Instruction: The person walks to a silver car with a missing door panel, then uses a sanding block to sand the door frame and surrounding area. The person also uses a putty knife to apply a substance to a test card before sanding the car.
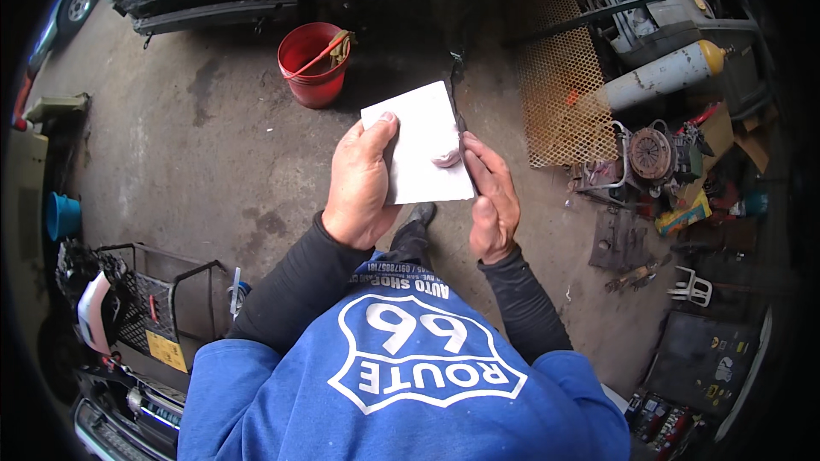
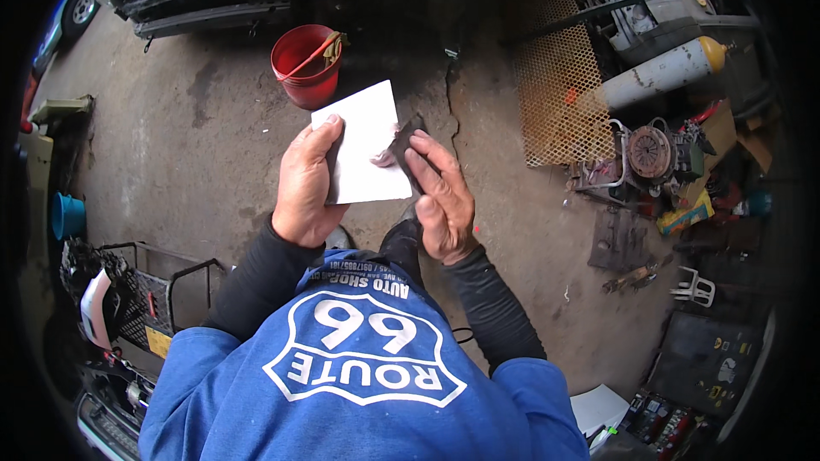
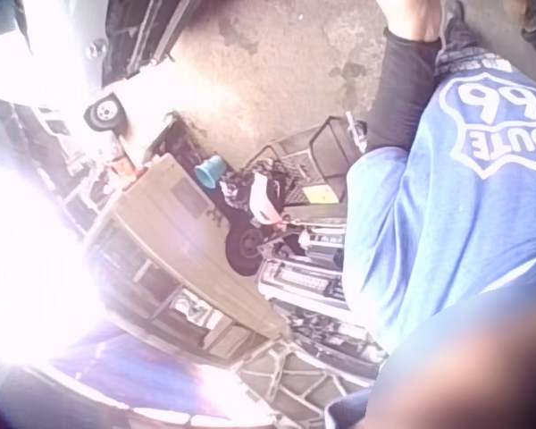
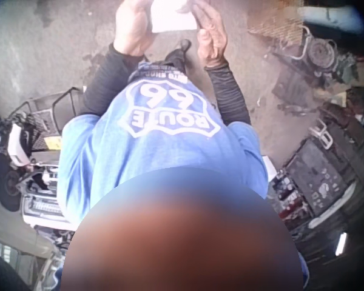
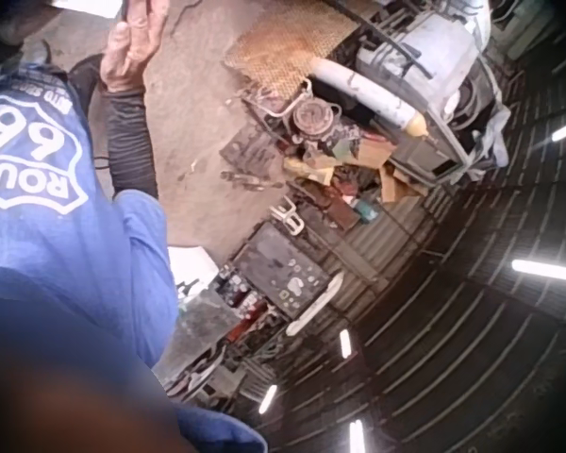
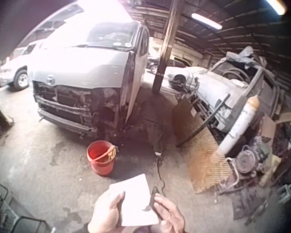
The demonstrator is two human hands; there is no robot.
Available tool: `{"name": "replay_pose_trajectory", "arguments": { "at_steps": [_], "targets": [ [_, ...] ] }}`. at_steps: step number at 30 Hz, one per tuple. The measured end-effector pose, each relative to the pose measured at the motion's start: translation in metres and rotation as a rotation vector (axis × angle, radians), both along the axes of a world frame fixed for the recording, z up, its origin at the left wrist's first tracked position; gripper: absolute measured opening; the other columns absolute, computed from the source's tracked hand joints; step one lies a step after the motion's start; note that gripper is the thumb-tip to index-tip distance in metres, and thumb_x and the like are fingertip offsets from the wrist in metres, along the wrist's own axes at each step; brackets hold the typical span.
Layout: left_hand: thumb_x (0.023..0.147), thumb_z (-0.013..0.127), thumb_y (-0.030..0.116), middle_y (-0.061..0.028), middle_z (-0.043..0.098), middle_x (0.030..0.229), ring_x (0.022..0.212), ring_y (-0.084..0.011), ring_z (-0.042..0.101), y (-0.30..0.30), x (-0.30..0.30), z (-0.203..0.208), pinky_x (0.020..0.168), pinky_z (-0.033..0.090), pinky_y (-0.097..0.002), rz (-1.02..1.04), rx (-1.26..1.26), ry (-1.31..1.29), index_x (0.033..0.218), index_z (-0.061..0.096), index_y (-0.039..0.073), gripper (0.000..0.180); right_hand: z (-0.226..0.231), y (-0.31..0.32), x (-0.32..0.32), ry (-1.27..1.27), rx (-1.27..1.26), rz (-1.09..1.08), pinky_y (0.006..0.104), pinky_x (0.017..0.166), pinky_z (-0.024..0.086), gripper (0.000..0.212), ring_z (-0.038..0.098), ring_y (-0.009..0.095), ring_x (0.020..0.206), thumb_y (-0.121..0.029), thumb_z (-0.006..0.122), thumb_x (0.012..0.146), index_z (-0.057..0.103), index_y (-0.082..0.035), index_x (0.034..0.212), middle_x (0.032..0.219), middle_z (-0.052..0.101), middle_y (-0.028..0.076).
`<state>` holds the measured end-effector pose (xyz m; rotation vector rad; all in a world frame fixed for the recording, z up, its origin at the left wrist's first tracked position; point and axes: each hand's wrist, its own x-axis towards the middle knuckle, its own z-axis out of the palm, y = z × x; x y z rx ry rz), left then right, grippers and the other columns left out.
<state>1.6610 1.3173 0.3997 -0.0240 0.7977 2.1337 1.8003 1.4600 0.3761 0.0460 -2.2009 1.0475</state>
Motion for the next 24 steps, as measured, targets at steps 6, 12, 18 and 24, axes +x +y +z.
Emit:
{"name": "replay_pose_trajectory", "arguments": {
  "at_steps": [6, 12, 18, 24],
  "targets": [
    [0.103, 0.051, 0.022, -0.0154, 0.069, 0.112, 0.096, -0.0231, 0.073, -0.012, -0.009, 0.009, 0.085, 0.061, -0.0386, 0.077, -0.086, 0.127, 0.127, 0.051, -0.003, 0.034, 0.025, 0.02, 0.017, -0.227, 0.209, -0.133, 0.0466, 0.108, 0.04, 0.038, 0.052, 0.038, 0.131, -0.023, 0.061, 0.094, 0.069, -0.005, 0.127, 0.135, 0.061, 0.016],
    [0.104, 0.055, 0.022, -0.009, 0.069, 0.113, 0.099, -0.0149, 0.068, -0.006, -0.003, -0.004, 0.087, 0.054, -0.0291, 0.153, -0.075, 0.389, 0.121, 0.058, 0.001, 0.028, 0.068, -0.013, 0.011, -0.344, 0.674, -0.041, 0.0475, 0.096, 0.038, 0.038, 0.052, 0.029, 0.132, -0.024, 0.07, 0.086, 0.073, -0.017, 0.123, 0.134, 0.063, 0.008],
    [0.104, 0.058, 0.022, -0.0073, 0.069, 0.114, 0.1, -0.0121, 0.066, -0.012, -0.006, -0.006, 0.091, 0.051, -0.0276, 0.168, -0.01, 0.522, 0.122, 0.059, 0.002, 0.027, 0.086, -0.007, 0.01, -0.241, 0.636, -0.054, 0.0489, 0.096, 0.037, 0.036, 0.055, 0.028, 0.13, -0.025, 0.072, 0.084, 0.073, -0.017, 0.12, 0.132, 0.064, 0.007],
    [0.104, 0.057, 0.022, -0.0083, 0.07, 0.112, 0.1, -0.0122, 0.065, -0.016, -0.011, -0.006, 0.091, 0.05, -0.028, 0.128, -0.047, 0.606, 0.12, 0.061, 0.001, 0.027, 0.087, -0.011, 0.003, -0.133, 0.612, -0.084, 0.05, 0.096, 0.038, 0.038, 0.056, 0.032, 0.129, -0.02, 0.072, 0.082, 0.073, -0.011, 0.12, 0.13, 0.066, 0.01]
  ]
}}
